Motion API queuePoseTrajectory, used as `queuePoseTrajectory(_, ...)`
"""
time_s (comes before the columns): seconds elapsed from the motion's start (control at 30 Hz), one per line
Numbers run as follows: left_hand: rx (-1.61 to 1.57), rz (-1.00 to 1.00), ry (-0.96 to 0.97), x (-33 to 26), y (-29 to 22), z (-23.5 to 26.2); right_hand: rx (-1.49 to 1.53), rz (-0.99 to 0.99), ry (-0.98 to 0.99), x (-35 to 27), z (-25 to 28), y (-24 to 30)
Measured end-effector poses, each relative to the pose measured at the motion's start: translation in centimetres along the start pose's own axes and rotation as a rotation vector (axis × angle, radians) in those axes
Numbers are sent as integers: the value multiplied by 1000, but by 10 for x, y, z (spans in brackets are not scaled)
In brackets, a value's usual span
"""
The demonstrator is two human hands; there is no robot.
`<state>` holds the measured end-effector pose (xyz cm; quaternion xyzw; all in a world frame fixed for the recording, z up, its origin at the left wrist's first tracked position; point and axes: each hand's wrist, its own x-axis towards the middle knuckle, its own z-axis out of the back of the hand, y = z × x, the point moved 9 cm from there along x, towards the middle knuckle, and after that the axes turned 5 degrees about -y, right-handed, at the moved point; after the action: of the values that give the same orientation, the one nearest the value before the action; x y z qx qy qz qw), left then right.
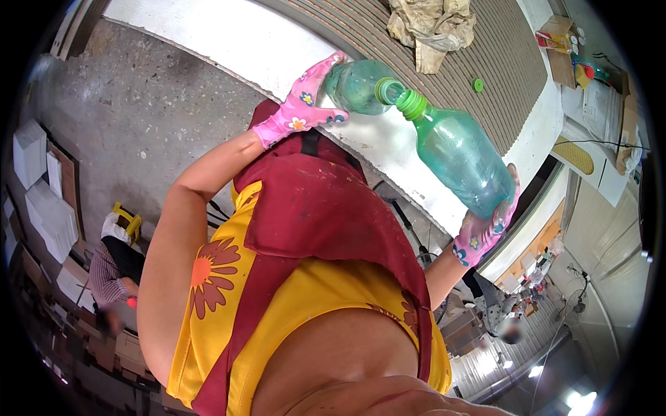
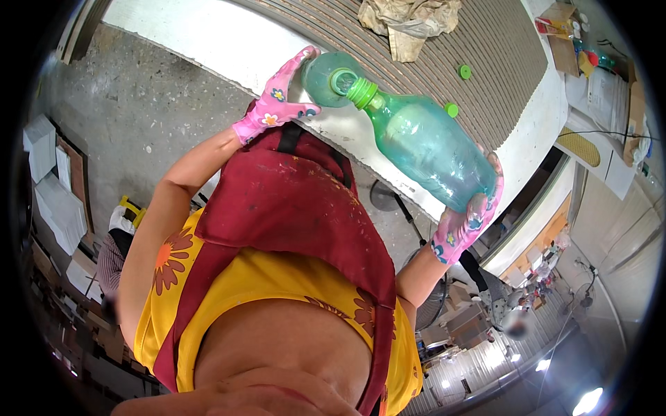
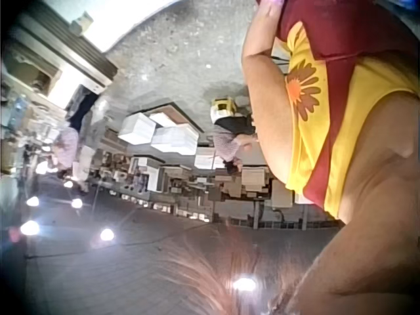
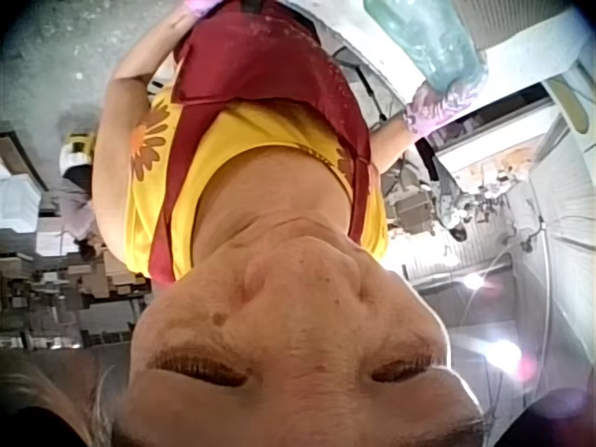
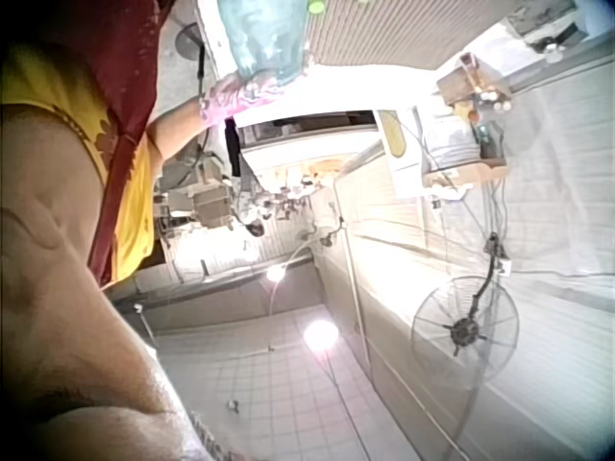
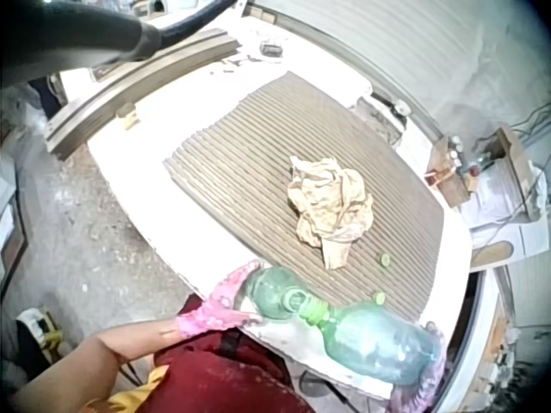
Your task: The person wipes several long grooved wooden slats using a cloth and liquid from a bottle, then moves the slats across the worktable.
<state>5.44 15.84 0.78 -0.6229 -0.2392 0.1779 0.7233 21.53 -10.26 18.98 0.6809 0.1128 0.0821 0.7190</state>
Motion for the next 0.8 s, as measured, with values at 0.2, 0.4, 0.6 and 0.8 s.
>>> queuePoseTrajectory(0.2, -42, 4, -26, -3, 15, -3, 78, -56, -30, -1, 0, -6)
queuePoseTrajectory(0.4, -147, -23, -118, -6, 21, 1, 119, -27, 60, -1, -2, -2)
queuePoseTrajectory(0.6, -5, -114, -215, -12, 6, 17, 116, -39, 63, 2, -3, -1)
queuePoseTrajectory(0.8, -10, -143, -224, -19, 9, 25, 39, -46, 18, 5, 1, -2)
